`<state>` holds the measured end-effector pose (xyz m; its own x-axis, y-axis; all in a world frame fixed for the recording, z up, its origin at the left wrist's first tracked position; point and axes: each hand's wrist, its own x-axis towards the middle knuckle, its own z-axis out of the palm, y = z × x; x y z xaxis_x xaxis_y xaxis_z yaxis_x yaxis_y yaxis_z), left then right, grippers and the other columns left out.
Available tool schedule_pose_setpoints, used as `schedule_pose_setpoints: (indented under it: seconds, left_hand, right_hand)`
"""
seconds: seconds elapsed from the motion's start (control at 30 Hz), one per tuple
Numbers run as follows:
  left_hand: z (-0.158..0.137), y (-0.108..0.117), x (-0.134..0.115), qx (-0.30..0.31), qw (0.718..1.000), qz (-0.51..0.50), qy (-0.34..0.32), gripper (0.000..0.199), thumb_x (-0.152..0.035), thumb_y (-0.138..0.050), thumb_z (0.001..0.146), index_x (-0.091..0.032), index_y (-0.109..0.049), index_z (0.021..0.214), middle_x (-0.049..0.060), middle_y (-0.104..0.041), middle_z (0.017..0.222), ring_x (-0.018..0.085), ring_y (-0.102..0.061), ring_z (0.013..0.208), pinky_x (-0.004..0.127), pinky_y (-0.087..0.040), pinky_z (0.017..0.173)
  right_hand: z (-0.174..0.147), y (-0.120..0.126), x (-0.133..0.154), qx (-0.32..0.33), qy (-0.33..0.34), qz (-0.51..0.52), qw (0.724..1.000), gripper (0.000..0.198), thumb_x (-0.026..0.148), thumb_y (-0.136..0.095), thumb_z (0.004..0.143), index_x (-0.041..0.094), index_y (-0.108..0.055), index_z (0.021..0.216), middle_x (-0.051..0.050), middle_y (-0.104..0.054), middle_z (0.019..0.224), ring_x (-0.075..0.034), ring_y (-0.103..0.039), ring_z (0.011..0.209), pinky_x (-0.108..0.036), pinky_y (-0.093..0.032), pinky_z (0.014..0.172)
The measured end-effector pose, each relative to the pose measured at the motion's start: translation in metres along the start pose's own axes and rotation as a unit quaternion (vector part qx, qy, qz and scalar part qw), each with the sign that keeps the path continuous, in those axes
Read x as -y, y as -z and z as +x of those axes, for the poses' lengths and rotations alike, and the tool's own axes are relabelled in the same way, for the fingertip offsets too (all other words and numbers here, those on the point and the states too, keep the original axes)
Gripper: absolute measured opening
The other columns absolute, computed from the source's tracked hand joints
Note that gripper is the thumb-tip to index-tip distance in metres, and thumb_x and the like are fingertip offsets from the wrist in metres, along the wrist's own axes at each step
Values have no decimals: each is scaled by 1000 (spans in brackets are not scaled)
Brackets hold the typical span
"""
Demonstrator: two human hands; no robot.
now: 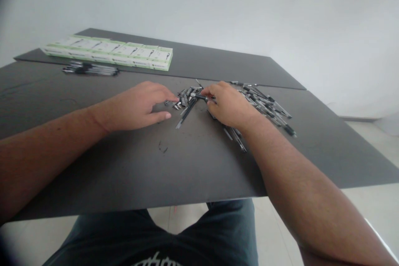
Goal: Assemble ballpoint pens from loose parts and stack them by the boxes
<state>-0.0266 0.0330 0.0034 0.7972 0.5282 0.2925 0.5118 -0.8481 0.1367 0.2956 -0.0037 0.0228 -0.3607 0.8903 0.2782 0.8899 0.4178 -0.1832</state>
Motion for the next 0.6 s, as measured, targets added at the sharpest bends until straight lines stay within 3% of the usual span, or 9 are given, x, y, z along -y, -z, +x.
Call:
schedule_pose_setpoints:
  seconds: [0.13,0.3,0.47,0.6]
  left_hand:
    - [5,-17,-14,28,999,-14,-12,72,-61,-63,112,-15,-70,167,26,-67,169,46,-62,159,64,-45,138]
    - [16,-28,-23,73,997,6,20,72,-63,-64,114,-23,-67,173,24,-55,184,48,-53,169,70,-42,140]
    - [20,-29,-24,74,997,7,20,74,-64,-62,115,-18,-65,172,20,-58,183,39,-52,171,58,-38,145]
    - [20,-29,-25,73,997,-1,24,75,-63,-65,114,-13,-66,169,22,-67,174,42,-55,169,61,-40,144]
  right_hand:
    - [0,1,2,-15,1,1,1000,44,18,-66,100,20,-89,138,-15,-89,134,-38,-79,130,-53,-60,119]
    - [-1,1,6,-14,14,6,1000,43,20,-68,100,20,-88,138,-15,-90,133,-36,-80,129,-50,-61,117]
    - [0,2,8,-3,16,9,1000,43,22,-68,101,18,-89,138,-15,-90,133,-36,-80,129,-48,-60,117]
    - [1,1,6,0,8,11,1000,42,23,-68,102,17,-89,138,-16,-89,134,-37,-79,129,-50,-60,117]
